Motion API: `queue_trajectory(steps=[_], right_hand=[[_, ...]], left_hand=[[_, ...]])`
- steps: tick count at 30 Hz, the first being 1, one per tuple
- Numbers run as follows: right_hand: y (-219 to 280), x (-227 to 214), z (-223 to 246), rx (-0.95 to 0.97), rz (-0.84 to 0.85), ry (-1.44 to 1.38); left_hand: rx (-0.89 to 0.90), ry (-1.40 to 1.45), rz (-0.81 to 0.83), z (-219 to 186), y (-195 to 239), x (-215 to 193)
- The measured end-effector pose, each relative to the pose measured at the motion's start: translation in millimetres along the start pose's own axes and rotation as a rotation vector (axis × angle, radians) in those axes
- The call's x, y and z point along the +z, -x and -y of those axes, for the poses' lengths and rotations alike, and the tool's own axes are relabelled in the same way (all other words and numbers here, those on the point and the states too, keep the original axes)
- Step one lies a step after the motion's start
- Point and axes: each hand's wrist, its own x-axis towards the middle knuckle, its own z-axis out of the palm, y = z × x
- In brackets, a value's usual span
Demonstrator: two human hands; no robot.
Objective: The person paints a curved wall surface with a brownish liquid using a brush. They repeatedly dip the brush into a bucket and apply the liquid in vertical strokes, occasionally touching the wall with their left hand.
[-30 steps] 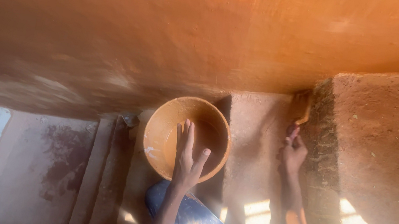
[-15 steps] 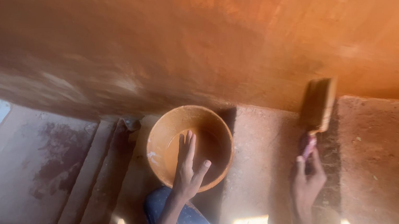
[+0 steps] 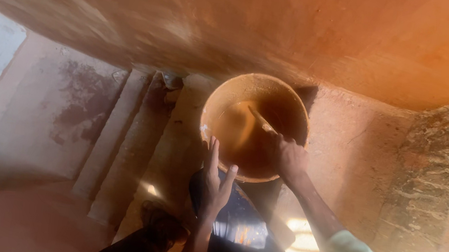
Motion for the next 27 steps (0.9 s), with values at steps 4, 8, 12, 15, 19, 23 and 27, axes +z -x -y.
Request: queue_trajectory(steps=[4,8,12,15,19,23,27], right_hand=[[-48.9,48.5,24.2,0.001,0.224,0.129],[-61.3,53.8,34.5,-0.049,0.258,0.149],[-36.8,5.9,18.1,0.033,0.237,0.061],[-12.7,-45.0,-5.1,0.098,0.235,-0.101],[36.0,-79.4,-43.4,0.141,0.041,-0.394],[72.3,-74.9,-51.1,-0.12,-0.324,-0.562],[93.9,-68.4,-39.1,0.164,-0.109,-0.368]], left_hand=[[-0.011,0.027,-0.04,0.3,2.9,-6.0],[0.01,-0.008,-0.05,-4.2,-0.6,-8.0],[0.019,-0.008,-0.043,-21.7,2.1,-11.1],[-0.072,-0.231,-0.011,-43.8,1.0,-18.8],[-0.193,-0.287,0.051,-60.8,0.0,-20.8],[-0.103,-0.109,0.051,-38.6,3.1,-2.2],[0.171,-0.025,-0.022,8.1,4.1,26.3]])
